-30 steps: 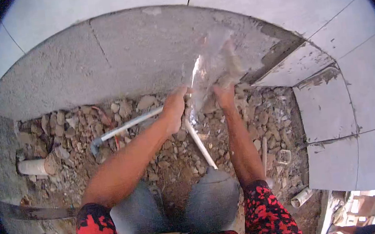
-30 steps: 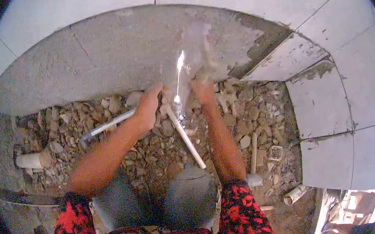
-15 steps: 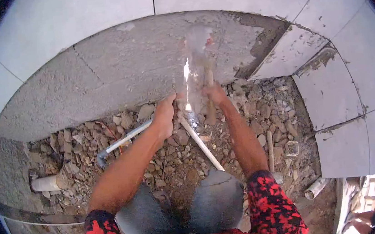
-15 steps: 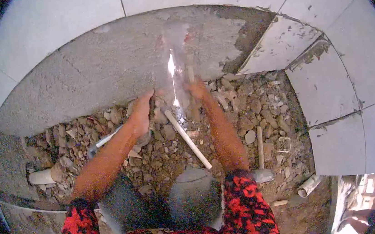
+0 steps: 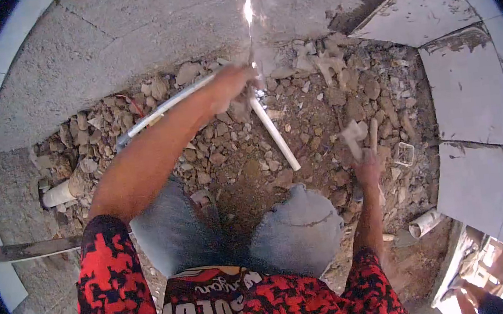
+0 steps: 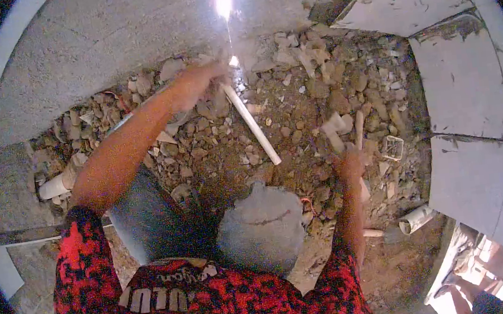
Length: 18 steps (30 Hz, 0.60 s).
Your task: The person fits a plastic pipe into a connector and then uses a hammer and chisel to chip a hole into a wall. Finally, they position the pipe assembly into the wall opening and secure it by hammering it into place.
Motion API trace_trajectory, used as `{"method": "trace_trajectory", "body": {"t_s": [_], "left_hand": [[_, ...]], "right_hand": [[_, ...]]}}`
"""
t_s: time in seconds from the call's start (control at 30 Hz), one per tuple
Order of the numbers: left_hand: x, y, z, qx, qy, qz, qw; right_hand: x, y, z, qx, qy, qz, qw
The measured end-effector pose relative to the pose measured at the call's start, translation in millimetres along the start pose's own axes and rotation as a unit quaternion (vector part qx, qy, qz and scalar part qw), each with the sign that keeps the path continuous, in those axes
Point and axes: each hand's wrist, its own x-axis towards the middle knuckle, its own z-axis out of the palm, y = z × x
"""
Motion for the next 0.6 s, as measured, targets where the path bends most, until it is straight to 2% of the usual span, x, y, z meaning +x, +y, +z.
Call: {"method": "trace_trajectory", "body": {"t_s": [0.03,0.07,0.1,0.13,0.17,0.2,0.23,0.27,0.3,0.33,0.37,0.4,0.43,0.5,0.53,0.57,0.6], "left_hand": [[8.0,-10.3,-0.4,0.087,-0.041,0.06,0.994],[-13.6,2.6,10.2,0.123,-0.054,-0.016,0.991],[-14.8,-11.6,15.2,0.106,-0.092,-0.068,0.988],[-11.5,-36.1,20.9,0.086,-0.131,-0.119,0.98],[-12.6,-61.2,24.7,0.165,-0.151,-0.123,0.967],[-13.9,-89.4,26.6,0.242,-0.169,-0.125,0.947],[-9.9,-117.8,27.3,0.489,-0.304,0.024,0.817],[-5.8,-146.6,25.0,0.68,-0.404,0.166,0.588],[-7.7,-185.4,19.2,0.625,-0.416,0.123,0.649],[-19.7,-196.9,21.7,0.597,-0.423,0.152,0.665],[-31.4,-208.3,24.1,0.569,-0.43,0.18,0.678],[-31.7,-230.2,24.7,0.6,-0.433,0.216,0.637],[-31.4,-253.2,25.0,0.629,-0.433,0.252,0.594],[-26.6,-297.2,23.6,0.638,-0.392,0.093,0.656],[-31.8,-283.6,27.3,0.611,-0.368,0.025,0.701],[-37.3,-269.2,31.2,0.579,-0.335,-0.038,0.742],[-45.6,-257.4,33.4,0.49,-0.302,-0.133,0.807]], "right_hand": [[-1.8,6.3,2.1,-0.021,0.096,-0.061,0.993],[0.4,8.2,5.8,-0.04,0.192,-0.119,0.973],[5.6,5.8,18.2,-0.031,0.192,-0.12,0.974],[11.4,-0.7,36.4,0.032,0.188,-0.186,0.964],[16.2,-12.3,47.9,0.092,0.186,-0.252,0.945],[10.2,-41.0,49.2,0.139,0.139,-0.281,0.939],[0.9,-72.8,50.8,0.186,0.091,-0.31,0.928],[-0.3,-85.2,74.3,0.153,0.098,-0.318,0.931],[-0.1,-95.4,97.9,0.121,0.108,-0.326,0.931],[-3.9,-107.7,105.1,0.128,0.112,-0.33,0.929],[-5.0,-120.5,109.8,0.129,-0.004,-0.261,0.957],[-0.7,-129.4,111.7,0.13,-0.116,-0.187,0.967],[4.6,-128.4,121.7,0.14,-0.105,-0.187,0.967],[16.1,-123.1,146.8,0.027,-0.056,-0.26,0.963],[13.0,-129.1,138.2,0.091,-0.045,-0.229,0.968],[13.9,-132.8,134.3,0.098,-0.037,-0.231,0.967],[13.3,-134.5,132.1,0.099,-0.024,-0.214,0.971]]}}
